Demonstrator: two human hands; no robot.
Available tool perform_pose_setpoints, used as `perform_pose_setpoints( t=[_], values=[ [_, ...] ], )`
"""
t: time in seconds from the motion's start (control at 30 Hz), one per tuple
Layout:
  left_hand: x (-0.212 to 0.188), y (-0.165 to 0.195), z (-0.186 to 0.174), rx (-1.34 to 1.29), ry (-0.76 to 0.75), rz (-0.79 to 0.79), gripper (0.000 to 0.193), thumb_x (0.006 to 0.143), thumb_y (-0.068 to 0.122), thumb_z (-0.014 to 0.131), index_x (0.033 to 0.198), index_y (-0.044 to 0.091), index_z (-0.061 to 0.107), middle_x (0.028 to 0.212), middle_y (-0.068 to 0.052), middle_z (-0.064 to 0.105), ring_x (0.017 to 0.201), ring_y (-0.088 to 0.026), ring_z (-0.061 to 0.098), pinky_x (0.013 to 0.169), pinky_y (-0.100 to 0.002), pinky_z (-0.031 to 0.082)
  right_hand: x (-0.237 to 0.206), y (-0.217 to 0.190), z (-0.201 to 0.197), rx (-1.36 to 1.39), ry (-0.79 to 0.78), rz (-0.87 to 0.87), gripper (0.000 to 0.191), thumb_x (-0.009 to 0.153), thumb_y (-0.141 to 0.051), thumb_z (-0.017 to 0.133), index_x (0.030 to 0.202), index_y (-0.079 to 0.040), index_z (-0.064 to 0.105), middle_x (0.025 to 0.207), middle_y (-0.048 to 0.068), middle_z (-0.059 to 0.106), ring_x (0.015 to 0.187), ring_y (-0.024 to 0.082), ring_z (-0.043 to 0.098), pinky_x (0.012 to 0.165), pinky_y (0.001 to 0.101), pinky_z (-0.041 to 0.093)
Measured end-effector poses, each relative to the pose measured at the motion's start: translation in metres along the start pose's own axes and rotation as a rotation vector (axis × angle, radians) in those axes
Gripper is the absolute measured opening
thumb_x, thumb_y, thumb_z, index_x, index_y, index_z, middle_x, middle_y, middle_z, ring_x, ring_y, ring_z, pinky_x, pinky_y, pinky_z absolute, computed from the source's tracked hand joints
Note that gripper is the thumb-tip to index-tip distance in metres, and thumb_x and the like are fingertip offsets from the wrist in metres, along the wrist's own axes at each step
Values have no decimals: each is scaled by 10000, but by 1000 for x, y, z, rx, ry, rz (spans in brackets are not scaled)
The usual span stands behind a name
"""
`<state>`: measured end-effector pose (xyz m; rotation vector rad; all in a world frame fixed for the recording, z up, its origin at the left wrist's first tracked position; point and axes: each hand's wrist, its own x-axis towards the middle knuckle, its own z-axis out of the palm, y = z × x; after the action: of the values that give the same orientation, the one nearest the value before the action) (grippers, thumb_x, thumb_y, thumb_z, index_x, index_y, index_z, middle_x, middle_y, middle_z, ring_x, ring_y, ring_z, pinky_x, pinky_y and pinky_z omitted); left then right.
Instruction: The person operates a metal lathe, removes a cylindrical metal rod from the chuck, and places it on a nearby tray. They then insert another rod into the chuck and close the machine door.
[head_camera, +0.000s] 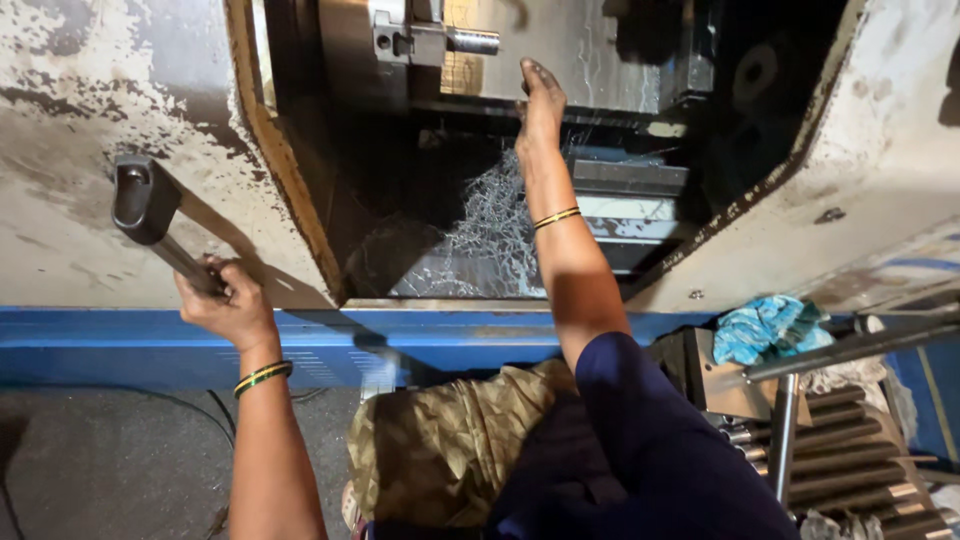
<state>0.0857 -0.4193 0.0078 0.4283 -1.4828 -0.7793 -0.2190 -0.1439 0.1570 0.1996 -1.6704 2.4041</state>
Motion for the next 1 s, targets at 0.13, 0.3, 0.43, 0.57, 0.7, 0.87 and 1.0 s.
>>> perform_pose_setpoints(
  t=[0.13, 0.3, 0.43, 0.57, 0.7, 0.87, 1.0],
  values=[
    [4, -2, 3, 29, 45, 20, 117, 967, 63, 564, 1007, -46, 567, 818, -126, 634, 693, -219, 656, 663, -336, 534, 12, 8, 12, -14, -58, 98, 388, 898, -331, 750, 1173, -57, 738, 1124, 13, 695, 1024, 135, 568, 763, 312, 444],
    [2, -10, 0, 14, 8, 1, 147, 974, 53, 575, 1074, -54, 557, 834, -112, 632, 699, -214, 633, 682, -334, 536, 13, 16, 30, 48, -47, 49, 292, 886, -294, 772, 1078, -76, 747, 1020, 9, 688, 1005, 130, 563, 761, 306, 447],
    [1, -17, 1, -21, -2, 9, 178, 973, 50, 558, 1121, -49, 542, 876, -97, 650, 737, -201, 654, 718, -326, 563, 18, 18, 30, 92, -32, 42, 204, 877, -232, 801, 1017, -93, 753, 979, 7, 668, 970, 136, 548, 734, 299, 436],
    [1, -19, -1, 38, -13, -11, 172, 965, 45, 561, 1113, -43, 555, 818, -79, 638, 666, -166, 622, 639, -297, 511, 26, 18, 8, 80, -1, 51, 181, 857, -209, 782, 996, -95, 762, 1024, 20, 739, 987, 140, 601, 713, 288, 435],
    [1, -18, -3, 29, -34, -14, 143, 944, 33, 600, 1062, -33, 555, 781, -74, 619, 624, -155, 562, 589, -286, 440, 39, 11, -29, 124, 85, 67, 208, 848, -195, 781, 1024, -86, 766, 1061, 33, 706, 1041, 166, 565, 771, 326, 453],
    [1, -18, -6, 20, -67, -48, 126, 933, 26, 607, 1029, -19, 540, 761, -58, 575, 606, -145, 498, 578, -292, 393, 51, 2, -78, 131, 224, 62, 238, 824, -192, 773, 1039, -90, 777, 1123, 63, 712, 1108, 212, 572, 877, 367, 493],
    [2, -19, -6, 7, -68, -48, 111, 934, 21, 611, 1016, -20, 549, 757, -62, 567, 604, -145, 489, 568, -295, 375, 60, -8, -118, 54, 349, 68, 260, 811, -206, 756, 1048, -97, 768, 1158, 63, 711, 1110, 240, 572, 867, 384, 474]
  ],
)
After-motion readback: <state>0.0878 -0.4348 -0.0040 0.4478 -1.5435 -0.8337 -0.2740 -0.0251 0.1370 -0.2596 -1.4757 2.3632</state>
